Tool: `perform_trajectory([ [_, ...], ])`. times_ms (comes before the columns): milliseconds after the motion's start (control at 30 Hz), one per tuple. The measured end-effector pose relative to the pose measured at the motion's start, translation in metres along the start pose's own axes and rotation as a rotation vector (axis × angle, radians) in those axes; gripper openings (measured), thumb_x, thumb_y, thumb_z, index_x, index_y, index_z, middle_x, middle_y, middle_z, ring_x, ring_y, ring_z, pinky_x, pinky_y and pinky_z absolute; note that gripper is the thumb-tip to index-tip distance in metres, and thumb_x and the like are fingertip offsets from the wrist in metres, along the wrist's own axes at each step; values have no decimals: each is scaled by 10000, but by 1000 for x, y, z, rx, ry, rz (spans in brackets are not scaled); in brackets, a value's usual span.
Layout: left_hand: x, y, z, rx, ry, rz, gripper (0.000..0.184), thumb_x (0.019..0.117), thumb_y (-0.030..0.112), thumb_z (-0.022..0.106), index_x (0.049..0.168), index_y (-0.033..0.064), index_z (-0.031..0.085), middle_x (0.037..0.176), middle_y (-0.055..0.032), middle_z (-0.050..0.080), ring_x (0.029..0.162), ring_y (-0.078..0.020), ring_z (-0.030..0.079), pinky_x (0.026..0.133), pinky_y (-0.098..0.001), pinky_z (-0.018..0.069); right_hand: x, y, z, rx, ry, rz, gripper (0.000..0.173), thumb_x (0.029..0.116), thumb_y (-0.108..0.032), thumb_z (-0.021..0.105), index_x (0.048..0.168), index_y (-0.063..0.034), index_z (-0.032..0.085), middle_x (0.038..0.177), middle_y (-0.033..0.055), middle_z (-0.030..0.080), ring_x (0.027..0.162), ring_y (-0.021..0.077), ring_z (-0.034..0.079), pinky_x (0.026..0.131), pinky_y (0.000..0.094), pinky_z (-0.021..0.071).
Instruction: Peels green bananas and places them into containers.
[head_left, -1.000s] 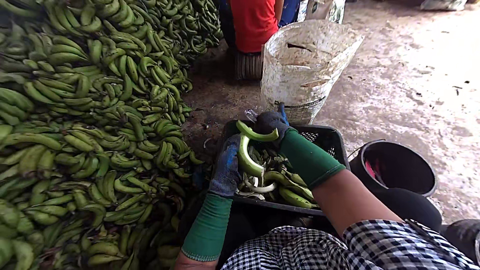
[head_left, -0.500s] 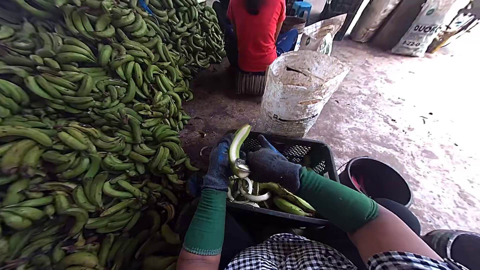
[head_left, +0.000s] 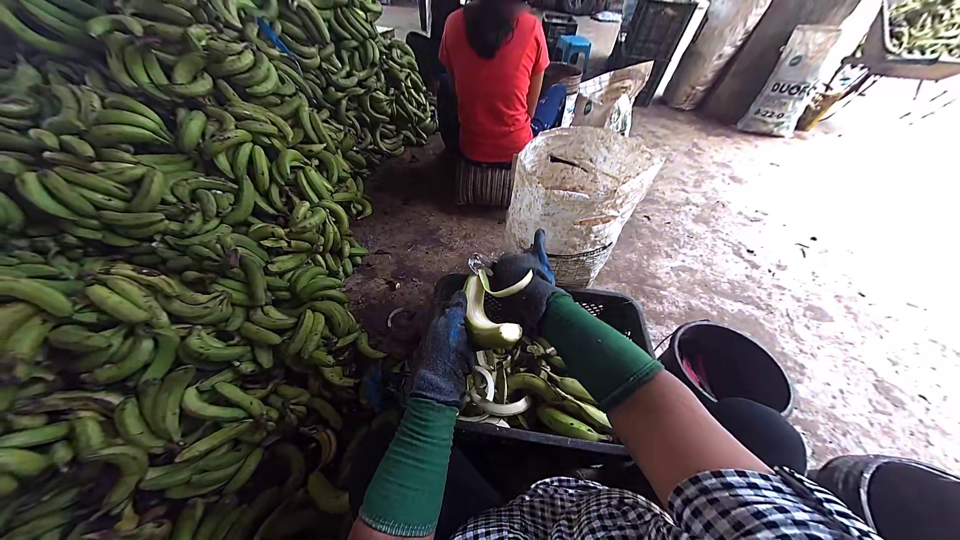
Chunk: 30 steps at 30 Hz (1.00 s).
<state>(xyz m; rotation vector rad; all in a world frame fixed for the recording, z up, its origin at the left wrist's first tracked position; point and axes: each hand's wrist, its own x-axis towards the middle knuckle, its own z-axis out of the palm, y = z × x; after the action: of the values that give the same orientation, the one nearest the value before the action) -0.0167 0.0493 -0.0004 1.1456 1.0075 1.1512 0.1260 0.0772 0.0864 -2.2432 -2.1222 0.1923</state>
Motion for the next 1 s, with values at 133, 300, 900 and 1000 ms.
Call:
perform_trajectory([
  [133,-2,17,-2,-321,-74,9,358,1109,281,399,1334,88,598,1178,-90,671,1040,-177,658,885,-391,575,8,-4,-12,-34,-1,22,455,927,-498,665,863,-49,695,919,180,707,921,372,696,769,627,548],
  [300,-1,15,-4,-153,-50,57,363,1107,288,411,1289,58,624,1149,-97,675,1023,-159,655,891,-372,565,14,-5,-9,-12,-22,76,466,979,-464,599,896,-22,719,987,214,721,1010,416,687,889,692,497],
  [900,-4,15,-26,-204,38,37,410,1093,400,441,1391,143,552,1075,-64,674,875,-134,651,762,-329,569,-59,-4,5,152,-305,-274,279,960,-300,690,970,-21,706,880,156,689,895,327,665,903,589,473],
  [1000,-8,24,-19,-237,53,-1,420,1098,420,419,1440,190,501,1046,-86,680,803,-169,670,694,-349,586,-81,-16,-4,132,-312,-423,267,949,-298,694,985,-34,694,874,131,683,893,308,658,933,593,447],
])
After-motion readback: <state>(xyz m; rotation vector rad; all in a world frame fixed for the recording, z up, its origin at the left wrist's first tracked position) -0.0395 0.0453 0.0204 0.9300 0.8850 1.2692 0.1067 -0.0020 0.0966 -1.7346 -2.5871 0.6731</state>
